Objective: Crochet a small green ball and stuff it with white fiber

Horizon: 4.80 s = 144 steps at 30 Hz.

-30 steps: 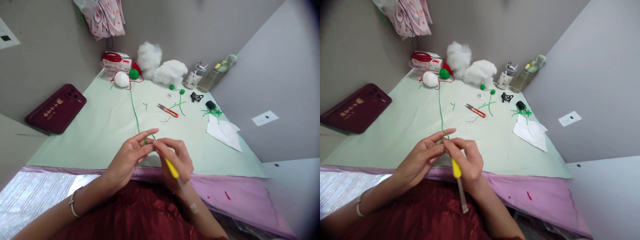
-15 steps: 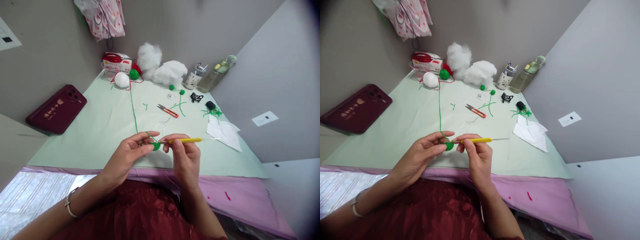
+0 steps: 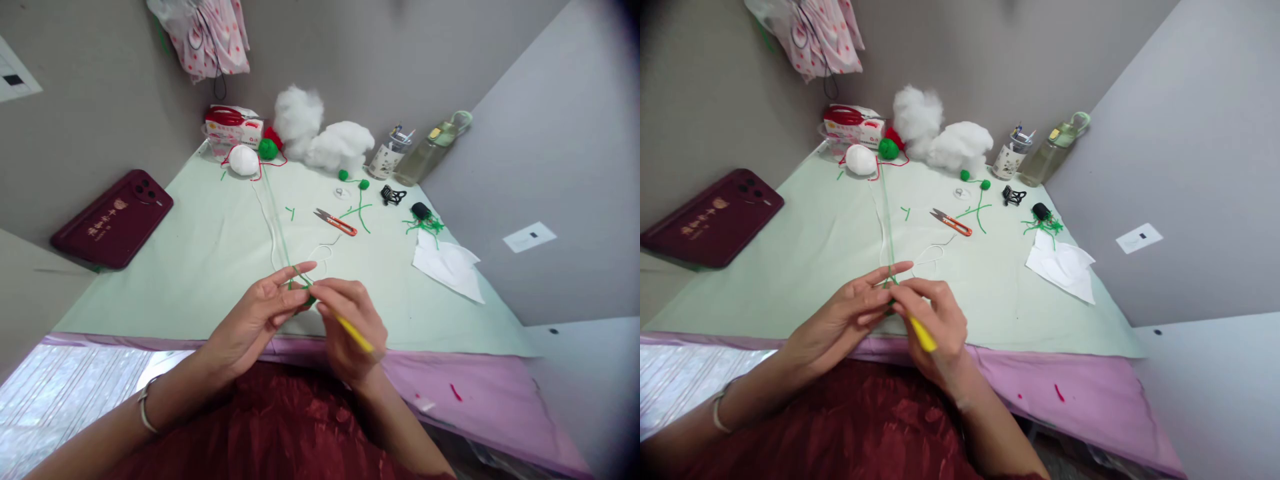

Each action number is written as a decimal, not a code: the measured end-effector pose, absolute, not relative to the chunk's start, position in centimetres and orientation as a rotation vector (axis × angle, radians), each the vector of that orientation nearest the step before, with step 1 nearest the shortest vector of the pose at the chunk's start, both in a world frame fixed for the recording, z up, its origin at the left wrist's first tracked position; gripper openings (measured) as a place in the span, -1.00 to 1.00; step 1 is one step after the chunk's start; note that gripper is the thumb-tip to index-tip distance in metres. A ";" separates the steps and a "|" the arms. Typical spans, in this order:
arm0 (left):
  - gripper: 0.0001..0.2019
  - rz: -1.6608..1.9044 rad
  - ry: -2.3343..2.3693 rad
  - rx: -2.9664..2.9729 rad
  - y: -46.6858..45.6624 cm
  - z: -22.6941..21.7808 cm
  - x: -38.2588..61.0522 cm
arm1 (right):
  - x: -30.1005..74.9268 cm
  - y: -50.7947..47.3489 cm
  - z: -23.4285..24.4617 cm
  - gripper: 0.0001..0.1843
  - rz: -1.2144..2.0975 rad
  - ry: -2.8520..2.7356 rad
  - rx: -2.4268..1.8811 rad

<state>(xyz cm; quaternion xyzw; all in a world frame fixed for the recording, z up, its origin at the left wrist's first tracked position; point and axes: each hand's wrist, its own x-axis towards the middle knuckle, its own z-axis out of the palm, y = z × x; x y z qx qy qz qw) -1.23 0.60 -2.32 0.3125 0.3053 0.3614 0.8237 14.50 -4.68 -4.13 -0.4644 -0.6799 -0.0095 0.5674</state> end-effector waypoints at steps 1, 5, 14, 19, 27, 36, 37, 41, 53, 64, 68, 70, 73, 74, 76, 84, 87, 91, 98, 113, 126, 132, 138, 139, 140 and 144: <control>-0.55 0.746 0.632 0.622 0.7 -2.2 -1.3 | 14.6 -4.6 -4.0 -0.68 0.101 -1.504 -1.071; -0.61 0.780 0.625 0.665 0.9 -1.9 -1.3 | 15.0 -4.0 -3.2 -0.73 0.489 -1.255 -0.960; -0.56 0.784 0.645 0.704 0.5 -2.2 -0.9 | 14.4 -4.5 -3.7 -0.63 -0.066 -1.615 -1.061; -0.66 0.765 0.610 0.583 1.0 -2.4 -1.2 | 15.1 -4.2 -3.3 -0.75 0.278 -1.293 -1.032; -0.69 0.881 0.701 0.897 0.3 -2.2 -1.1 | 15.2 -3.8 -3.5 -0.81 0.662 -1.162 -1.003; -0.69 0.971 0.793 1.055 0.1 -2.5 -1.4 | 15.2 -4.7 -3.0 -0.76 0.351 -1.408 -1.100; -0.68 0.989 0.804 1.075 0.0 -2.6 -1.3 | 15.0 -4.9 -3.2 -0.74 0.235 -1.505 -1.104; -0.55 0.917 0.727 0.895 -0.1 -2.5 -1.0 | 14.6 -5.3 -4.1 -0.61 -0.192 -1.747 -1.113; -0.59 0.850 0.670 0.809 0.2 -2.0 -0.9 | 14.5 -4.2 -3.2 -0.79 0.407 -1.369 -1.020; -0.67 0.774 0.619 0.608 1.0 -2.2 -1.2 | 15.2 -4.5 -3.3 -0.75 0.381 -1.259 -1.025; -0.65 0.842 0.638 0.819 0.6 -2.4 -1.1 | 15.1 -4.0 -3.2 -0.82 0.546 -1.285 -1.045; -0.67 0.856 0.659 0.885 0.5 -2.4 -1.1 | 15.2 -3.9 -3.3 -0.82 0.563 -1.257 -1.074; -0.68 0.868 0.700 0.925 0.5 -2.4 -1.4 | 15.5 -3.9 -3.4 -0.77 0.662 -1.172 -1.049; -0.68 0.872 0.706 0.935 0.5 -2.3 -1.5 | 15.6 -3.9 -3.3 -0.75 0.687 -1.165 -1.033; -0.67 0.886 0.716 0.970 0.5 -2.3 -1.6 | 15.6 -4.0 -3.0 -0.74 0.673 -1.183 -1.024; -0.58 0.979 0.795 1.032 0.2 -2.2 -1.2 | 14.6 -5.0 -3.3 -0.69 -0.115 -1.718 -1.097; -0.53 0.792 0.671 0.750 0.4 -1.9 -1.2 | 14.6 -5.0 -3.7 -0.67 -0.198 -1.700 -1.097; -0.60 0.744 0.591 0.639 0.9 -1.6 -1.5 | 14.9 -4.5 -3.2 -0.72 0.269 -1.350 -0.987; -0.59 0.842 0.700 0.845 0.4 -1.8 -1.1 | 14.6 -4.1 -3.3 -0.77 0.413 -1.361 -1.043; -0.68 0.820 0.629 0.824 0.7 -2.4 -1.2 | 15.4 -3.7 -3.4 -0.82 0.693 -1.204 -0.998; -0.69 0.992 0.834 1.151 0.0 -2.9 -1.5 | 15.1 -4.9 -3.1 -0.72 0.174 -1.568 -1.093; -0.52 0.781 0.668 0.710 0.5 -2.2 -1.2 | 14.7 -5.1 -3.6 -0.70 -0.121 -1.661 -1.114; -0.61 0.798 0.619 0.722 0.7 -2.0 -1.3 | 14.9 -4.3 -3.1 -0.77 0.466 -1.269 -1.002; -0.61 0.808 0.618 0.755 0.5 -2.0 -1.1 | 14.9 -4.2 -3.1 -0.78 0.484 -1.294 -0.998; -0.61 0.822 0.621 0.784 0.4 -2.1 -1.0 | 14.8 -4.1 -3.2 -0.79 0.476 -1.323 -1.003; -0.59 0.872 0.672 0.820 0.2 -2.2 -0.7 | 14.5 -4.6 -3.9 -0.69 0.192 -1.501 -1.077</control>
